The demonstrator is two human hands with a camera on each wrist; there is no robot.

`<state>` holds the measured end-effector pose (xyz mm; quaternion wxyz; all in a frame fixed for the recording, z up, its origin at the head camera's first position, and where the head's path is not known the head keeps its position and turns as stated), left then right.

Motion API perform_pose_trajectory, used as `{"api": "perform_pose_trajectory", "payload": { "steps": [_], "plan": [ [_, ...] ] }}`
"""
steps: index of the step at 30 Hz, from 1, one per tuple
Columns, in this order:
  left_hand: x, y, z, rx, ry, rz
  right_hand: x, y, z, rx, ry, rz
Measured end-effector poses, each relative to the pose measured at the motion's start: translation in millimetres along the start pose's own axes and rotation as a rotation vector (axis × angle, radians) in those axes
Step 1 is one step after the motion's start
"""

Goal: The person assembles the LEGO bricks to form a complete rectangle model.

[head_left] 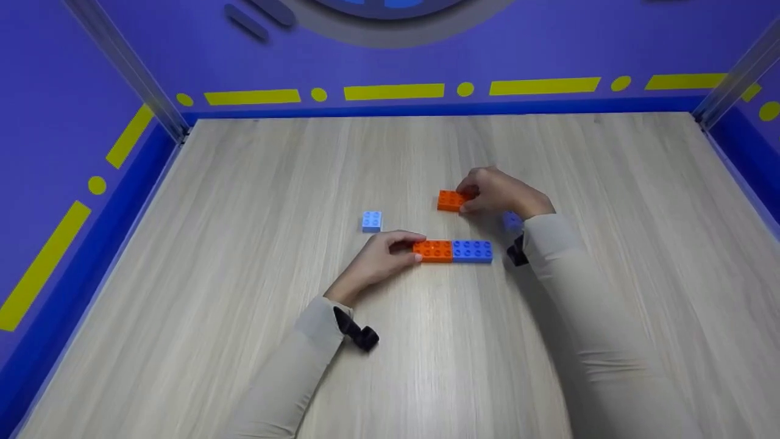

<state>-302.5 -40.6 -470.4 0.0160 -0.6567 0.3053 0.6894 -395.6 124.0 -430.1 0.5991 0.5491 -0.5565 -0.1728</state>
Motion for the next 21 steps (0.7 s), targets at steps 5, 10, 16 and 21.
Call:
{"api": "perform_pose_trajectory", "payload": {
  "steps": [5,10,16,21],
  "plan": [
    [0.4,0.0,-0.1,-0.002,0.002,0.007,2,-1,-3.3,0.001,0.015,-0.006],
    [-0.1,0.0,-0.8,-0.007,-0.003,0.020,6,1,-7.2,-0.017,0.054,-0.020],
    [-0.5,-0.3,-1.5,-0.005,0.005,0.015,6,2,-12.9,-0.033,0.056,0.011],
    [0.1,-0.7,-0.5,-0.002,0.013,0.026,6,3,-17.6,-0.034,0.059,0.028]
  ]
}}
Point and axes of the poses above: each hand's wrist, its own z-axis towards the middle knuckle, its own y-axis out of the back of the hand, x = y × z, the point moved 10 cm from there along z, towards the middle knuckle, and after that the axes turned 1 degree about -z, right-handed, at the moved point
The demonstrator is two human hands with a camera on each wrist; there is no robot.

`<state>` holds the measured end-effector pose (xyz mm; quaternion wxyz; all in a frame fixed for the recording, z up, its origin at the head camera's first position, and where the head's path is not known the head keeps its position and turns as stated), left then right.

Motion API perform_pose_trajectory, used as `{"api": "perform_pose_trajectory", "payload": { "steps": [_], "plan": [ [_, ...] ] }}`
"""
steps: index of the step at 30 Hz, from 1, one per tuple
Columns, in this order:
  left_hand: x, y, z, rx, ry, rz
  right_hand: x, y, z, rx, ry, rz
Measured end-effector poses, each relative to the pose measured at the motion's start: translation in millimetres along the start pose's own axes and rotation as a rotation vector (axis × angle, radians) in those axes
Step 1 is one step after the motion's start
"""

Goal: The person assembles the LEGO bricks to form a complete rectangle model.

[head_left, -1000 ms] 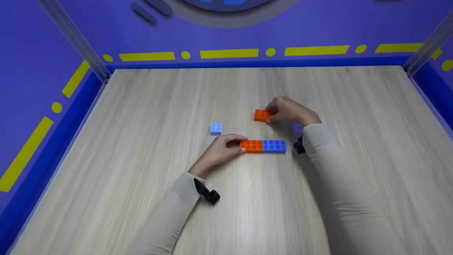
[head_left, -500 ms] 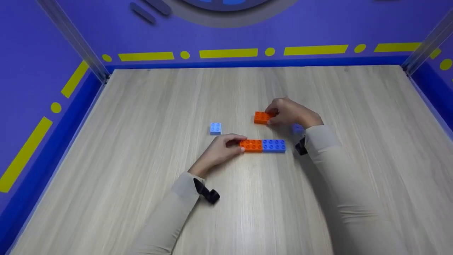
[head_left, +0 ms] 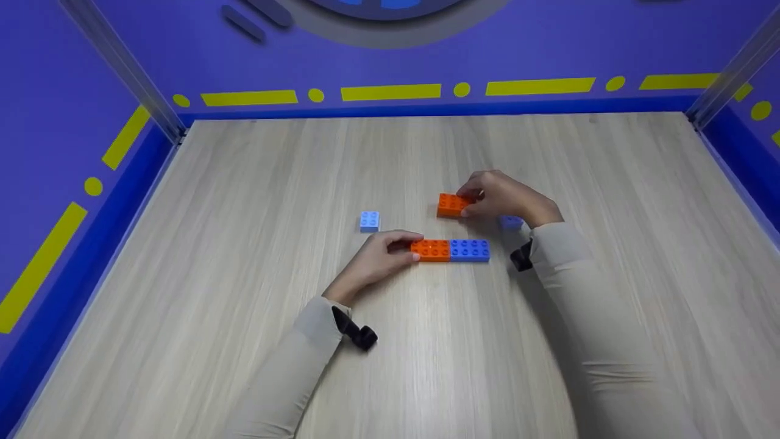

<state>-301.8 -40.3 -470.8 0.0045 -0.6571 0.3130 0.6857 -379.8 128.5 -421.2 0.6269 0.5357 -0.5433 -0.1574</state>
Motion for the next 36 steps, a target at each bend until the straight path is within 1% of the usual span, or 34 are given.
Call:
{"api": "perform_pose_trajectory", "payload": {
  "steps": [5,9,13,16,20,23,25,30,36],
  "plan": [
    [0.8,-0.6,0.7,0.003,0.001,0.013,2,1,-5.0,-0.009,0.033,-0.012],
    [1.4,-0.9,0.7,0.002,0.003,0.012,3,1,-8.6,-0.011,0.038,-0.014],
    [1.4,-1.4,0.6,0.002,0.000,0.009,4,0,-12.0,-0.013,0.043,-0.006],
    [1.3,-2.1,0.9,0.005,-0.006,-0.002,8,-1,-15.0,-0.013,0.070,0.012],
    [1.2,-2.3,1.5,0.005,-0.009,-0.012,12,-2,-17.6,-0.003,0.082,0.016],
    [0.8,-1.7,1.6,0.005,-0.008,-0.013,14,-2,-19.6,0.005,0.069,0.012],
    [0.6,-1.3,1.6,0.006,-0.008,-0.014,16,-2,-22.0,0.006,0.074,0.010],
    [1.0,-0.5,1.5,0.007,-0.011,-0.013,23,-3,-26.9,0.006,0.107,0.002],
    [1.9,0.2,0.9,0.005,-0.012,-0.015,29,-6,-30.3,0.030,0.140,0.020]
  ]
}}
Point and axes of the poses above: each hand's wrist, its own z-axis towards the middle knuckle, its own y-axis out of the back of the hand, x = y × z, the point moved 10 cm from there along z, towards the middle knuckle, and after that the axes turned 1 degree about -z, right-handed, at the moved point
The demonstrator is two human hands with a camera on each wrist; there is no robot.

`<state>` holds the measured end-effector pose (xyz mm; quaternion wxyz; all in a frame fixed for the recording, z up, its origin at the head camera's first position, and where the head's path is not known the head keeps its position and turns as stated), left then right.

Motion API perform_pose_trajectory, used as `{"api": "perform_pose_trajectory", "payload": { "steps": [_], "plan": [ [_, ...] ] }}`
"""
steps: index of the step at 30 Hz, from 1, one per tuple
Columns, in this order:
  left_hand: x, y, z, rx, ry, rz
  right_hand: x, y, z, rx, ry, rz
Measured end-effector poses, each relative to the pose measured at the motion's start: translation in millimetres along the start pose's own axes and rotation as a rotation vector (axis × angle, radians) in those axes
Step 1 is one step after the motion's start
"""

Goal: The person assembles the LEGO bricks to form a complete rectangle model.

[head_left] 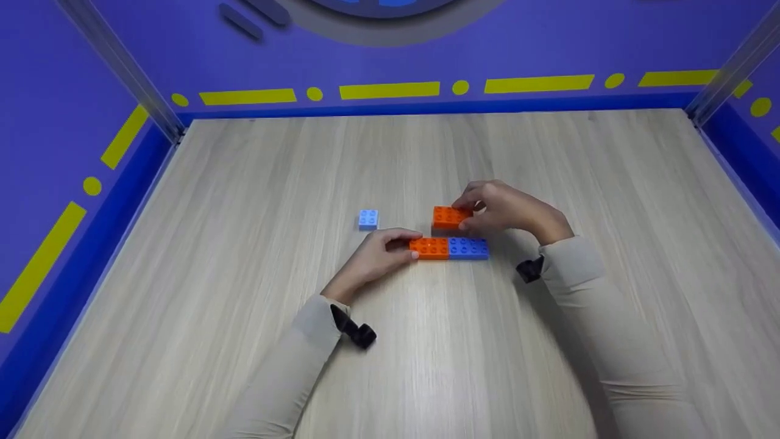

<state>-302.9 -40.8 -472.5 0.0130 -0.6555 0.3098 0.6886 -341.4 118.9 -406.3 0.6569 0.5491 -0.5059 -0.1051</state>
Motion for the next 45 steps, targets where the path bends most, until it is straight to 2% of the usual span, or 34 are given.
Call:
{"api": "perform_pose_trajectory", "payload": {
  "steps": [7,15,24,39,45],
  "plan": [
    [-0.5,0.3,0.2,-0.003,0.005,-0.010,3,-2,-1.6,0.012,0.034,-0.009],
    [-0.1,0.7,0.5,-0.017,0.010,-0.012,14,-4,-6.1,0.011,0.110,0.003],
    [-0.7,0.7,0.0,-0.013,0.012,-0.010,17,-9,-8.9,0.042,0.091,0.000],
    [0.2,0.4,1.0,-0.010,0.012,0.007,23,-12,-13.0,0.046,0.123,-0.007],
    [2.1,0.7,1.0,-0.015,0.027,-0.005,23,-15,-14.4,0.053,0.105,0.003]
  ]
}}
Point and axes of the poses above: each hand's wrist, its own z-axis towards the middle knuckle, its own y-axis out of the back of the hand, x = y × z, the point moved 10 cm from there along z, towards the middle knuckle, and after that the axes turned 1 degree about -z, right-handed, at the moved point
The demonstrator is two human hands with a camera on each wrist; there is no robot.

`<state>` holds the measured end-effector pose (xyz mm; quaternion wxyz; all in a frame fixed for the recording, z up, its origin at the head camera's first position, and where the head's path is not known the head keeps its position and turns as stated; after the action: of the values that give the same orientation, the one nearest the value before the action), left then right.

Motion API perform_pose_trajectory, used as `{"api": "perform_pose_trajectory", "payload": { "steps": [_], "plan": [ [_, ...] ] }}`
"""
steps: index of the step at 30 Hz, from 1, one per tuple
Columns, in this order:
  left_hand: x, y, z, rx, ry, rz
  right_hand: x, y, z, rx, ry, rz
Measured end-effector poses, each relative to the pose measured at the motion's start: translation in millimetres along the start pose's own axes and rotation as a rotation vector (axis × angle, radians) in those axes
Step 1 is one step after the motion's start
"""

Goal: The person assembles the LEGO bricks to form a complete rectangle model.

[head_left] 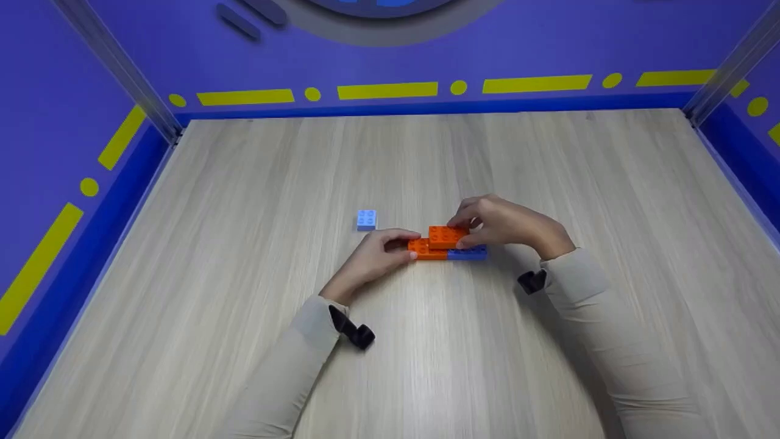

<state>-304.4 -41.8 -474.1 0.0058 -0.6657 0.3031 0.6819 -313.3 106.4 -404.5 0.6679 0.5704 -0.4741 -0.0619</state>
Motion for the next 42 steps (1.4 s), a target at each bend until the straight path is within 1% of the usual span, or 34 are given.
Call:
{"api": "perform_pose_trajectory", "payload": {
  "steps": [4,9,15,22,29,37,42],
  "plan": [
    [0.5,-0.5,-0.1,0.004,0.005,-0.005,0.4,-2.4,-0.4,0.010,-0.001,-0.010],
    [-1.8,-1.0,-0.7,0.009,-0.012,-0.003,2.8,-4.0,-0.8,0.018,0.012,-0.015],
    [-3.4,-0.9,-1.4,0.011,-0.025,-0.026,4.9,-4.7,-1.2,0.018,0.021,-0.032],
    [-3.9,-1.1,-2.5,0.016,-0.016,-0.028,5.4,-6.4,-2.1,0.024,0.013,-0.046],
    [-3.8,0.0,-1.1,-0.002,-0.034,0.000,6.6,-7.0,-3.6,0.006,0.019,-0.060],
    [-1.5,-0.4,-1.2,0.006,-0.014,-0.013,6.4,-8.2,-3.0,0.000,-0.003,-0.039],
    [-1.7,-0.1,-1.5,0.014,-0.021,-0.015,8.4,-9.4,-1.2,-0.002,0.005,-0.048]
  ]
}}
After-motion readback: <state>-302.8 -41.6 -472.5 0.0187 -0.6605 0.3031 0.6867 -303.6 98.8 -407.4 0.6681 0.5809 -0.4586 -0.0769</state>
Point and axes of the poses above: each hand's wrist, its own z-axis towards the middle knuckle, its own y-axis out of the back of the hand, x = y × z, the point moved 10 cm from there along z, towards the middle knuckle, and after that the axes turned 1 degree about -z, right-handed, at the moved point
